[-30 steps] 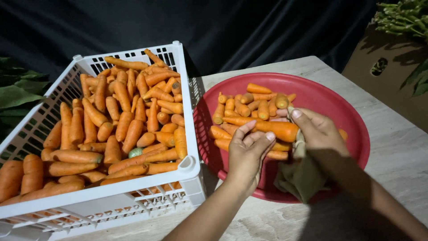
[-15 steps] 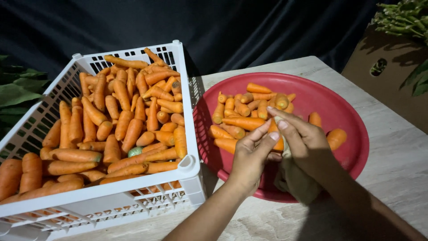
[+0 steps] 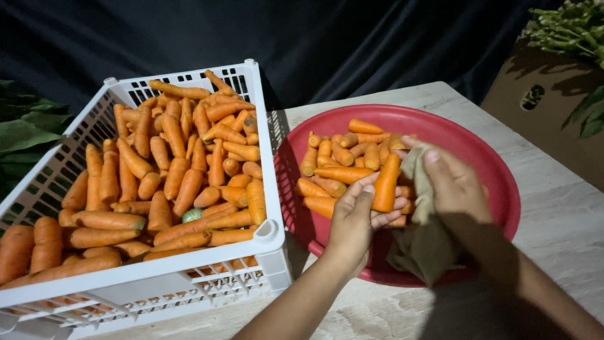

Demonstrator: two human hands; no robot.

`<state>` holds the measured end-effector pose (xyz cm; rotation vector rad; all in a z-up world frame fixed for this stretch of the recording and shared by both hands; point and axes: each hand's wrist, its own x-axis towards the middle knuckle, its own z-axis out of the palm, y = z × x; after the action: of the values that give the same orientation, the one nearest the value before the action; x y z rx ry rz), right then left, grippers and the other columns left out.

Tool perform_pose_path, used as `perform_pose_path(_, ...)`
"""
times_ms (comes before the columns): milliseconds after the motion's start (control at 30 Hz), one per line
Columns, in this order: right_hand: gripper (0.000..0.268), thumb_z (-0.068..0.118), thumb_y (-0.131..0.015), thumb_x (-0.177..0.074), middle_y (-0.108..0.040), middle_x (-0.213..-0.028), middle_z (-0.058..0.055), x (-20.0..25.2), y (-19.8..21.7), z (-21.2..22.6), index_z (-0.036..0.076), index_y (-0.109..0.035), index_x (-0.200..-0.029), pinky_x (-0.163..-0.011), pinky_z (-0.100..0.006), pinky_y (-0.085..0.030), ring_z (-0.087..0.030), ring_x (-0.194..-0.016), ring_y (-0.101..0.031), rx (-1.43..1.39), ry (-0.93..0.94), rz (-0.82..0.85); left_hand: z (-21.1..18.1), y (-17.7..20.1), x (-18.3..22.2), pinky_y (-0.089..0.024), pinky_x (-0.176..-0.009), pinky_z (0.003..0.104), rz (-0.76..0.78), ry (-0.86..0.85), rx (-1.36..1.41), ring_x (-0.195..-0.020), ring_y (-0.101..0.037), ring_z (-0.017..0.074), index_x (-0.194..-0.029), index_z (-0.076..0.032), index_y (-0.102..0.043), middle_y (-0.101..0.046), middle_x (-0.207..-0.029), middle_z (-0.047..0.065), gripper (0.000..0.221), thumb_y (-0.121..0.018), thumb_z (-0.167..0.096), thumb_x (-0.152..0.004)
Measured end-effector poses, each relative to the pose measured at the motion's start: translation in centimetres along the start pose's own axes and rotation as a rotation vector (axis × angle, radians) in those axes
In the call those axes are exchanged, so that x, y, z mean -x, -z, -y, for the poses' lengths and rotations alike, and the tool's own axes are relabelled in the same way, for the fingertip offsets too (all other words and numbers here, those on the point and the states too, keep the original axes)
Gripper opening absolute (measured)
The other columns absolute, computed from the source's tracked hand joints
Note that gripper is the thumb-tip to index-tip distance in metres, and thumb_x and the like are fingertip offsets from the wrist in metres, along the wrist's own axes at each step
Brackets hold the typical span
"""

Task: Cleaning small carrots by wiping them with a cloth and transferring them from a tray to a crate.

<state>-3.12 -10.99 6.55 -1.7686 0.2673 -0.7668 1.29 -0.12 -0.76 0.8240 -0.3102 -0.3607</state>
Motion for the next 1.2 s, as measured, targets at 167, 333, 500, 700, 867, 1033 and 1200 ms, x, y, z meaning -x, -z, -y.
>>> perform_pose_path(167, 0.031, 0.014, -0.061, -0.1, -0.074, -0.12, -0.013, -0.1, 0.2, -3.3, 0.018, -0.076, -0.127, -0.099, -0.045, -0.052, -0.03, -0.116, -0.068, 0.09, 0.484, 0.246, 2.2, 0.8, -1.0, -0.066, -0.07, 0.026, 0.001, -0.119, -0.098, -0.084, -0.076, 0.0167, -0.139, 0.004, -0.059, -0.073, -0.106, 0.016, 0.052, -0.074, -0.017, -0.094)
perform_pose_path(333, 0.026, 0.024, -0.06, -0.105, -0.076, -0.1, -0.011, -0.5, 0.5, -2.9, 0.019, -0.078, -0.122, -0.092, -0.044, -0.053, -0.025, -0.098, -0.069, 0.159, 0.336, 0.177, 1.6, 0.2, -0.3, -0.064, -0.067, 0.024, 0.025, -0.142, -0.139, -0.081, -0.071, 0.0129, -0.135, 0.001, -0.065, -0.072, -0.103, 0.014, 0.049, -0.077, -0.019, -0.092)
perform_pose_path(500, 0.025, 0.03, -0.058, -0.107, -0.075, -0.084, -0.003, -1.1, 1.8, -2.6, 0.024, -0.082, -0.11, -0.088, -0.039, -0.053, -0.014, -0.085, -0.064, 0.174, 0.083, 0.144, 3.0, 0.3, -0.5, -0.064, -0.068, 0.024, 0.038, -0.146, -0.246, -0.08, -0.069, 0.0117, -0.134, -0.007, -0.07, -0.072, -0.103, 0.012, 0.046, -0.079, -0.015, -0.089)
perform_pose_path(700, 0.035, 0.032, -0.052, -0.114, -0.058, -0.064, -0.015, -5.3, 4.4, -4.1, 0.006, -0.076, -0.11, -0.052, -0.036, -0.045, -0.023, -0.052, -0.052, -0.029, -0.366, 0.189, -1.3, -1.2, 1.5, -0.046, -0.108, 0.038, 0.059, -0.239, -0.374, -0.134, -0.058, 0.0231, -0.134, -0.014, -0.063, -0.063, -0.144, 0.011, 0.052, -0.066, -0.034, -0.086)
perform_pose_path(867, 0.034, 0.028, -0.056, -0.109, -0.075, -0.08, -0.015, -5.0, 4.6, -3.4, 0.005, -0.081, -0.101, -0.066, -0.034, -0.049, -0.025, -0.066, -0.064, 0.216, -0.35, 0.296, -1.2, -1.5, 1.4, -0.056, -0.083, 0.024, -0.223, -0.228, -0.383, -0.093, -0.071, 0.0114, -0.12, -0.01, -0.063, -0.077, -0.104, 0.009, 0.036, -0.064, -0.034, -0.093)
perform_pose_path(1033, 0.037, 0.03, -0.059, -0.108, -0.066, -0.066, -0.011, -4.9, 4.6, -3.9, 0.004, -0.079, -0.093, -0.054, -0.034, -0.044, -0.021, -0.054, -0.055, 0.262, -0.368, 0.342, -0.5, -1.1, 0.9, -0.054, -0.055, 0.023, -0.189, -0.173, -0.283, -0.066, -0.063, 0.011, -0.121, -0.005, -0.064, -0.069, -0.096, 0.01, 0.039, -0.071, -0.026, -0.089)
perform_pose_path(1200, 0.033, 0.024, -0.057, -0.107, -0.082, -0.092, -0.015, -3.9, 3.9, -1.7, 0.0, -0.08, -0.103, -0.075, -0.034, -0.055, -0.025, -0.079, -0.073, 0.245, -0.402, 0.369, 1.1, -0.5, 0.0, -0.06, -0.055, 0.025, -0.137, -0.107, -0.177, -0.064, -0.066, 0.011, -0.136, 0.002, -0.058, -0.07, -0.106, 0.015, 0.06, -0.078, -0.015, -0.082)
